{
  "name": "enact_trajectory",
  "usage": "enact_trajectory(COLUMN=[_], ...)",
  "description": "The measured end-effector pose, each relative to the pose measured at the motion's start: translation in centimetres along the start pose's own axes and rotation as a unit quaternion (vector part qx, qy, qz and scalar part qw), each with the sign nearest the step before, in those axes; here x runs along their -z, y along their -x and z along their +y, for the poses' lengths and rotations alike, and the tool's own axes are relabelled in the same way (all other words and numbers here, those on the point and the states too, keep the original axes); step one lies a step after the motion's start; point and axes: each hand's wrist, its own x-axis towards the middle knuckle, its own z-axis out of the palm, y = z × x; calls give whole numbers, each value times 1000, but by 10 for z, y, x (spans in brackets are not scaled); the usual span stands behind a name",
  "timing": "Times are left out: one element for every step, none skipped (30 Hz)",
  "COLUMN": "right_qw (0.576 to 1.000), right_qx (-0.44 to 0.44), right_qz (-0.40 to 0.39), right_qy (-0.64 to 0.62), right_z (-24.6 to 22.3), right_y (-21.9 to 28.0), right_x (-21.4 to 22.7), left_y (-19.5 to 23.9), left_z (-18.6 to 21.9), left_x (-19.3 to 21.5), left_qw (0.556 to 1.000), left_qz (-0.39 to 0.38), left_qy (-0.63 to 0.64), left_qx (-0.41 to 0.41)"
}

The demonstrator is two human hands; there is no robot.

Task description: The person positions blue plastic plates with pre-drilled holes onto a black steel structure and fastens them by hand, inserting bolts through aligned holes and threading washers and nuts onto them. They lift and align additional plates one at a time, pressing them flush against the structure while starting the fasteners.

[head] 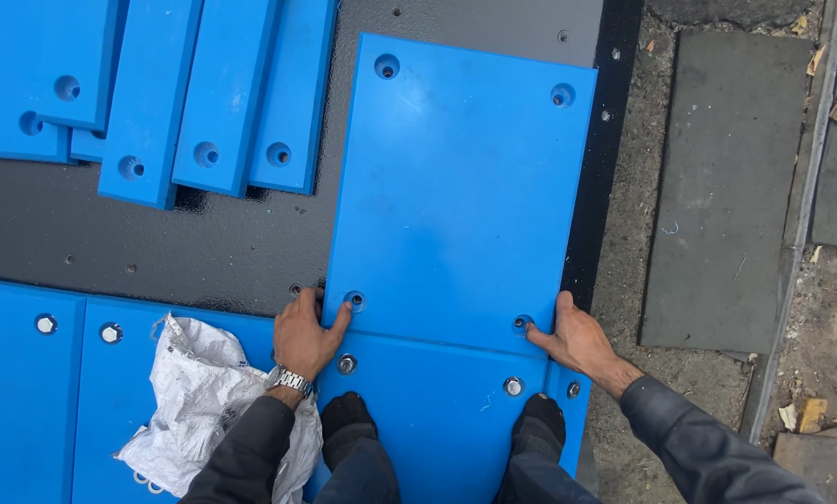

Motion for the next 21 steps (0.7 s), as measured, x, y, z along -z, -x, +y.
enact_trajectory(right_qw=[1000, 1000, 1000, 999, 999, 1000, 1000, 1000, 1000, 1000, 1000, 1000, 1000, 1000, 1000, 1000, 1000, 1000, 1000, 1000, 1000], right_qx=[15, 12, -8, -26, -27, -9, 10, 7, 1, -5, -7, 0, 6, 5, 0, -5, -6, -9, -12, -13, -5], right_qz=[9, 10, -10, -29, -28, -15, -2, -3, -11, -19, -20, -8, 3, 3, -1, -5, -4, -8, -13, -12, -7], right_qy=[9, 8, -1, -9, -9, -4, 1, -1, -4, -6, -6, -7, -8, -9, -11, -13, -14, -18, -22, -23, -20], right_z=[3, 1, -1, -4, -2, 1, 5, 4, 2, 1, 1, 1, 1, -1, -2, -3, -4, -4, -4, -3, -2], right_y=[1, 2, 3, 2, 0, -1, -2, -1, 0, 0, 1, 1, 1, 2, 2, 2, 2, 3, 5, 4, 4], right_x=[-3, -1, 1, 4, 2, 0, -3, -3, -2, -1, -2, -1, 0, 1, 2, 4, 5, 4, 4, 4, 4], left_y=[-2, -2, -2, -3, -4, -4, -4, -5, -6, -6, -4, -4, -5, -5, -4, -5, -7, -6, -6, -7, -8], left_z=[-2, -2, -3, -4, -3, -3, -3, -5, -7, -10, -8, -6, -3, -6, -9, -11, -11, -11, -11, -9, -8], left_x=[-3, -6, -8, -9, -9, -9, -10, -12, -15, -17, -15, -13, -11, -13, -16, -19, -18, -18, -18, -17, -16], left_qw=[1000, 1000, 1000, 999, 999, 1000, 1000, 1000, 1000, 999, 1000, 1000, 1000, 1000, 1000, 999, 999, 999, 999, 999, 999], left_qz=[8, 6, 16, 29, 29, 24, 18, 15, 21, 27, 25, 20, 16, 15, 20, 25, 24, 26, 28, 27, 29], left_qy=[-2, -2, 2, 6, 6, 11, 15, 15, 16, 17, 17, 17, 18, 17, 20, 22, 22, 24, 27, 27, 28], left_qx=[-1, -3, -8, -13, -14, -4, 5, 4, -3, -9, -9, 0, 10, 9, 5, 1, -1, -3, -4, -5, -3])
